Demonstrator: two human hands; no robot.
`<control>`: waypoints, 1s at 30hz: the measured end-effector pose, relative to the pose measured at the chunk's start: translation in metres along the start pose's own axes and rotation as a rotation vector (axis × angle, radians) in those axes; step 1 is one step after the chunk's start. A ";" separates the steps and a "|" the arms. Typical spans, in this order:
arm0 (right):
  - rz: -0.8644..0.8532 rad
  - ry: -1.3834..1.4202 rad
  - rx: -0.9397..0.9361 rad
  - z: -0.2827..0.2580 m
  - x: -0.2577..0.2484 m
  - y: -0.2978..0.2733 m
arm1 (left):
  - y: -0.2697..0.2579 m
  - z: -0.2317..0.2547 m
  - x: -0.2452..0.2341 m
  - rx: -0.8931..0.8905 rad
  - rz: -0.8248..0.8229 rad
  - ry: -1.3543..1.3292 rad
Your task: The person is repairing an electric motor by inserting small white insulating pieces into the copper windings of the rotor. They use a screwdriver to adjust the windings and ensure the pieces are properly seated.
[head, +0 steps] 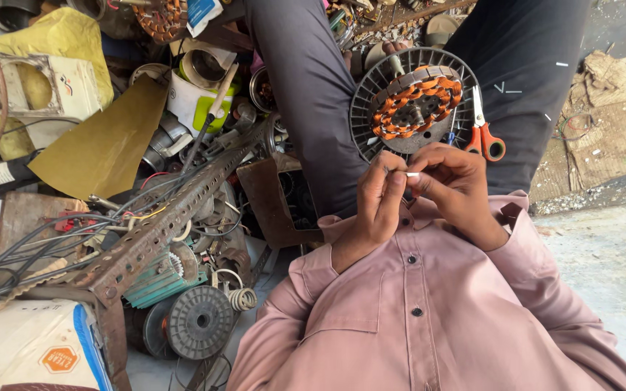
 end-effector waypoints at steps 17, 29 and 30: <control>-0.013 -0.123 0.027 -0.017 -0.006 0.000 | 0.009 0.014 -0.008 -0.057 -0.058 -0.027; 0.022 0.165 -0.092 0.011 -0.021 -0.012 | 0.008 0.037 -0.003 0.098 0.113 0.210; 0.025 0.172 -0.091 0.011 -0.020 -0.013 | 0.008 0.036 -0.003 0.084 0.107 0.189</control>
Point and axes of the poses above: each hand's wrist, its own y-axis towards the middle knuckle, its own x-axis out of the palm, z = x × y, the point moved 9 cm from there along y, towards the middle knuckle, and after that the axes turned 6 degrees about -z, right-handed, at the moved point
